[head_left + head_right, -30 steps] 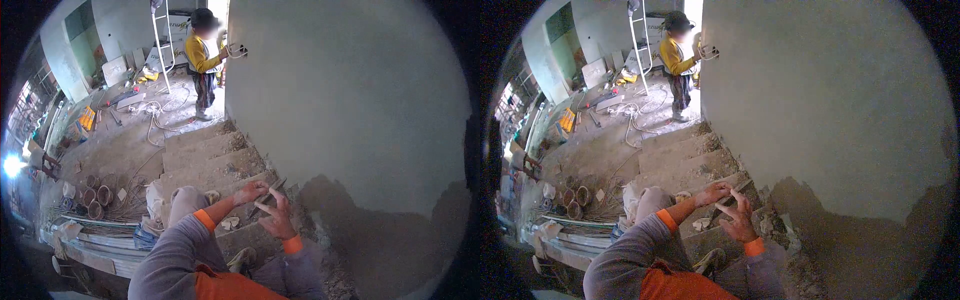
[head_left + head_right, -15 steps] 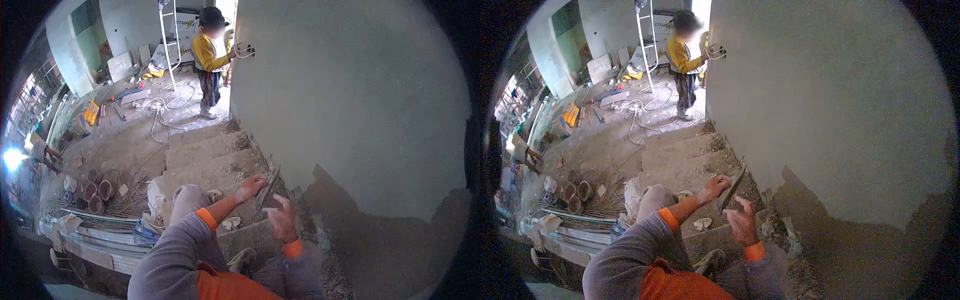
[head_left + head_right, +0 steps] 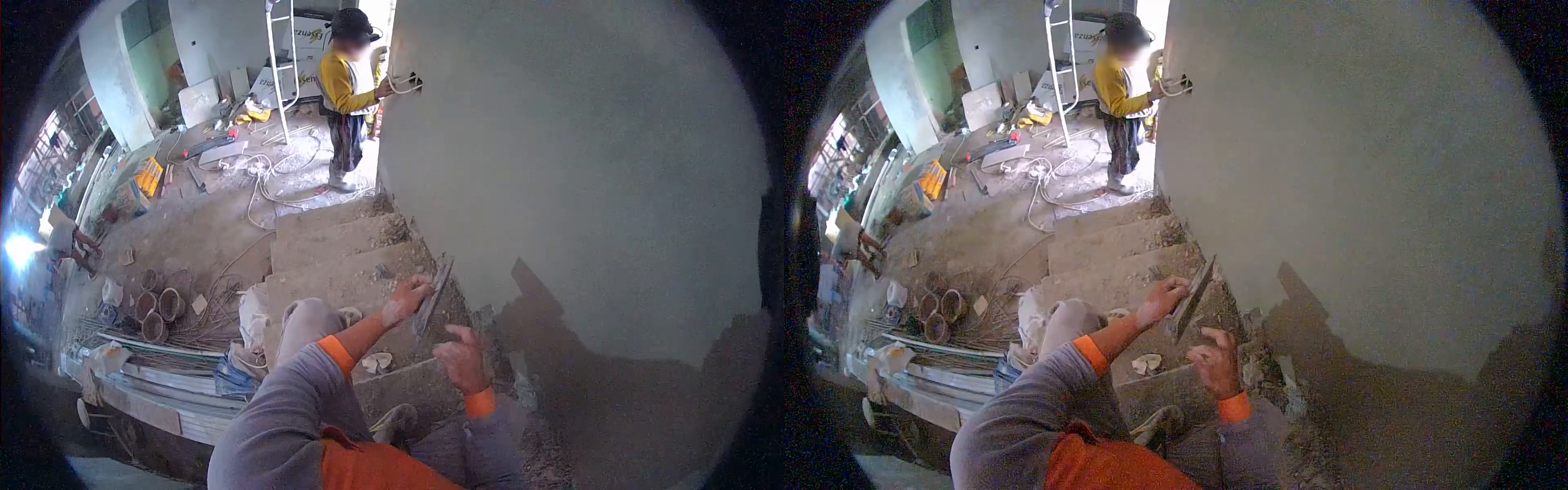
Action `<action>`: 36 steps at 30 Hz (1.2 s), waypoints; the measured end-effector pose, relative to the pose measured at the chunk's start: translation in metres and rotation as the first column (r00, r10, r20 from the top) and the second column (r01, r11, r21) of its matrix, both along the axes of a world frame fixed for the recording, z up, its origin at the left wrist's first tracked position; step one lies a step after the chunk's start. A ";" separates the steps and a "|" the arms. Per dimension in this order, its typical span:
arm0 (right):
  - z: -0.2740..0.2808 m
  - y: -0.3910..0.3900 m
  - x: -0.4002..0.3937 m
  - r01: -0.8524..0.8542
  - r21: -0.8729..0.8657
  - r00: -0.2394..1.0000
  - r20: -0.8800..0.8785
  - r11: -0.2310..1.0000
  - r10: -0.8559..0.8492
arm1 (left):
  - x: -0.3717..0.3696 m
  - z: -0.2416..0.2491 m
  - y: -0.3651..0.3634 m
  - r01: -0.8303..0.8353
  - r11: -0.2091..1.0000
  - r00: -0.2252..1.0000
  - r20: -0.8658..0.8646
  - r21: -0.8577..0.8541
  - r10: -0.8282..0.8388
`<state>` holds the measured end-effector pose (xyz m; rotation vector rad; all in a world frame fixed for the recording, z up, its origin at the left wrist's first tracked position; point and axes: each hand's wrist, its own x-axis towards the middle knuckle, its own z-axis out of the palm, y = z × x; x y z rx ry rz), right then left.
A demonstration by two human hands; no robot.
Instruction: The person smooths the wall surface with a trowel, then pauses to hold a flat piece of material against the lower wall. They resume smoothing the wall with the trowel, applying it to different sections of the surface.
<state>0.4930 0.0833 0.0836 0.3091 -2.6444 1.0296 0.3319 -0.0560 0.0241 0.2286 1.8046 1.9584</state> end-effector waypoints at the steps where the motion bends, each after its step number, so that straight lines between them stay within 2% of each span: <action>1: -0.006 0.003 0.001 -0.005 0.031 1.000 -0.004 1.000 0.005 | 0.000 -0.001 0.000 -0.005 1.000 1.000 -0.005 0.002 0.005; 5: -0.004 -0.001 0.004 0.061 0.067 0.998 0.027 0.996 -0.063 | 0.002 0.014 -0.004 -0.007 1.000 1.000 -0.020 -0.006 0.006; 8: -0.006 -0.001 0.003 0.090 -0.025 0.996 0.020 0.996 -0.090 | 0.002 0.006 -0.001 -0.045 0.999 0.997 -0.062 0.022 0.047; 11: 0.003 -0.006 0.002 0.200 -0.007 0.978 0.063 0.980 -0.199 | 0.000 0.008 -0.003 -0.016 1.000 1.000 0.019 -0.016 0.016; 14: -0.007 -0.002 0.002 0.185 -0.031 0.983 0.019 0.982 -0.185 | -0.003 -0.002 -0.002 -0.045 0.999 0.999 -0.007 0.001 0.045; 16: -0.037 0.014 0.001 0.070 0.049 0.997 -0.024 0.996 -0.069 | -0.003 0.000 -0.004 -0.020 0.999 0.999 0.029 0.026 0.019; 17: -0.035 0.014 -0.001 0.013 0.091 0.999 -0.042 0.996 -0.010 | -0.003 0.003 -0.005 -0.007 0.999 0.999 0.047 0.040 0.005; 20: -0.020 0.007 0.003 0.067 0.096 0.997 0.034 0.993 -0.070 | -0.002 0.014 -0.003 -0.058 0.995 0.996 0.070 0.079 0.053; 23: -0.014 0.006 0.003 0.068 0.037 0.998 -0.007 0.997 -0.068 | -0.002 0.011 0.000 -0.100 0.991 0.993 0.072 0.091 0.093; 26: -0.024 0.012 0.001 0.081 0.065 0.994 -0.073 0.995 -0.077 | -0.001 0.013 0.000 -0.098 0.989 0.995 0.042 0.108 0.094; 29: -0.029 0.014 0.001 0.079 0.127 0.995 -0.071 0.989 -0.071 | 0.000 0.018 -0.002 -0.082 0.995 0.996 0.052 0.059 0.079; 32: -0.023 0.009 0.003 0.110 0.101 0.990 -0.096 0.989 -0.101 | 0.000 0.015 0.001 -0.106 0.991 0.990 0.098 0.081 0.098; 36: -0.030 0.013 0.002 0.090 0.135 0.995 -0.061 0.987 -0.082 | -0.001 0.011 -0.001 -0.079 0.993 0.995 0.076 0.093 0.072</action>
